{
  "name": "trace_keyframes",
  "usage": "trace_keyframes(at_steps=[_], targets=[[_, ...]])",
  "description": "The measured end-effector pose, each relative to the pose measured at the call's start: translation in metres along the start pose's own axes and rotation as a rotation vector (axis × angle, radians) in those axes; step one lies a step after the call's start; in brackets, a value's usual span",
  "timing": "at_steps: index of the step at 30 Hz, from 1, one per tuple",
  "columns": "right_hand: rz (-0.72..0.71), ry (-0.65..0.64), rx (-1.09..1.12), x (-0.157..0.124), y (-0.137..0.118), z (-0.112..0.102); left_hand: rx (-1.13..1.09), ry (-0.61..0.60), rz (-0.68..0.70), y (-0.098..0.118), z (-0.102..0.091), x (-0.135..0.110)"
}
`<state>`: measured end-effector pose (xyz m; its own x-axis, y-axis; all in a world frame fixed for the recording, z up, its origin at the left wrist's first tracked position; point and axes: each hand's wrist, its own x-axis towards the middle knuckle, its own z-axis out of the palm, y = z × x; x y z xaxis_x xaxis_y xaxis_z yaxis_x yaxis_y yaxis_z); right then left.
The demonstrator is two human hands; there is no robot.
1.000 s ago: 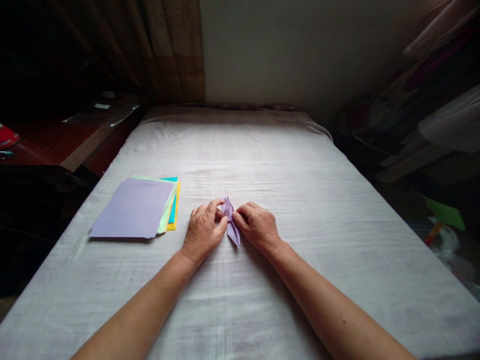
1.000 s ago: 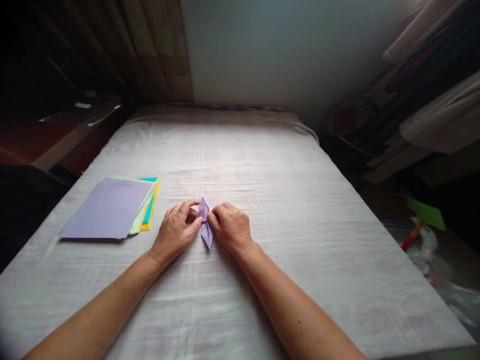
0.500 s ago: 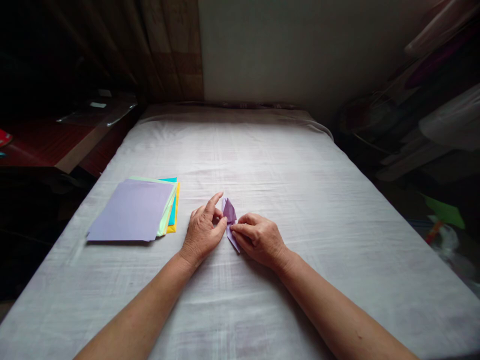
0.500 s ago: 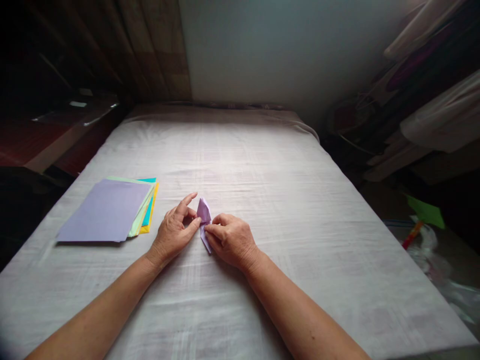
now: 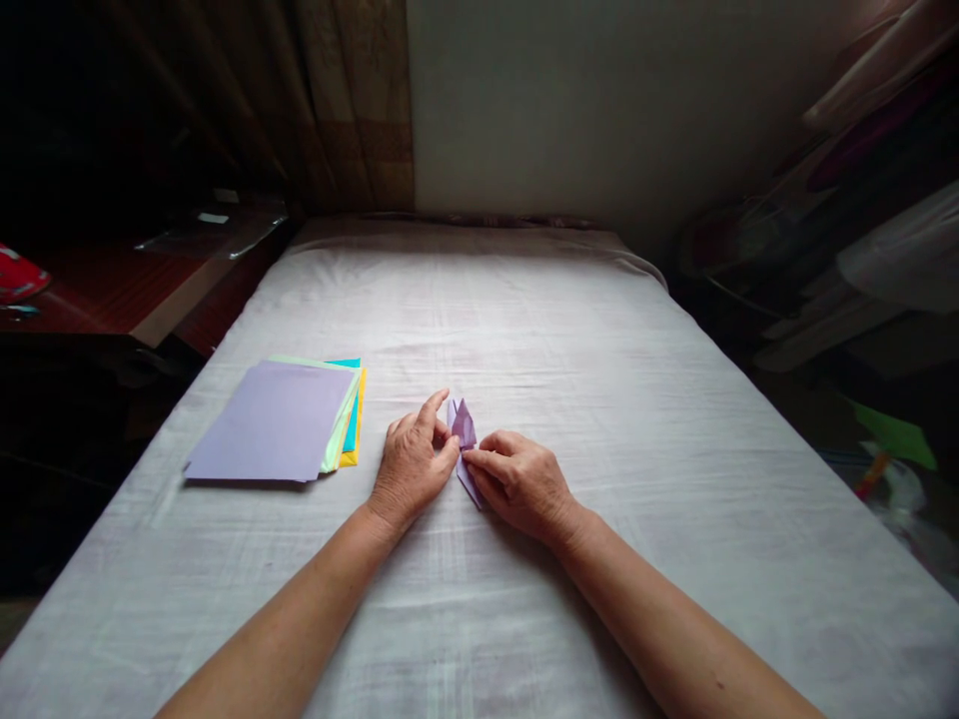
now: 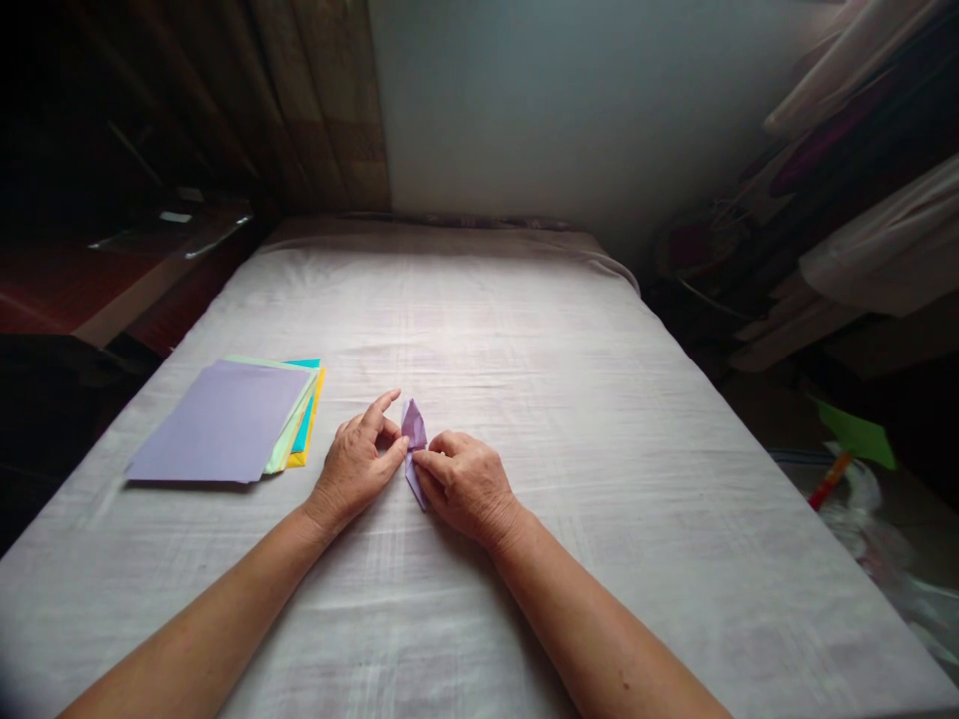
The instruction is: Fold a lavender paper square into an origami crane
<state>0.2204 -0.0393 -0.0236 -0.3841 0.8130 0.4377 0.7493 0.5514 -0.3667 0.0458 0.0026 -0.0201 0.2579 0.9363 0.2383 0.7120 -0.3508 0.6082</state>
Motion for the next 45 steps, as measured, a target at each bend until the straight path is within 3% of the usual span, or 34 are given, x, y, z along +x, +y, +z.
trace_keyframes(at_steps=[6,16,25,29,37,41,45], targets=[[0.122,-0.006,0.001,0.0,0.002,0.0,0.006,-0.005,-0.006,0.001,0.0,0.0],[0.15,-0.067,-0.141,0.005,0.003,0.004,0.036,0.004,0.031,0.0,0.0,-0.001],[0.369,-0.037,0.115,0.011,0.006,0.003,-0.028,-0.048,0.005,-0.002,-0.005,0.002],[0.394,-0.079,0.162,0.017,0.008,0.001,0.013,-0.086,0.034,-0.001,-0.009,0.001],[0.404,-0.313,-0.085,0.038,0.007,-0.008,0.085,-0.105,0.054,0.001,-0.009,0.004],[0.428,-0.378,-0.104,0.047,0.005,-0.011,0.084,-0.109,-0.019,0.003,-0.01,0.01],[0.473,-0.358,-0.107,0.048,0.003,-0.009,0.088,-0.112,-0.083,0.006,-0.01,0.015]])
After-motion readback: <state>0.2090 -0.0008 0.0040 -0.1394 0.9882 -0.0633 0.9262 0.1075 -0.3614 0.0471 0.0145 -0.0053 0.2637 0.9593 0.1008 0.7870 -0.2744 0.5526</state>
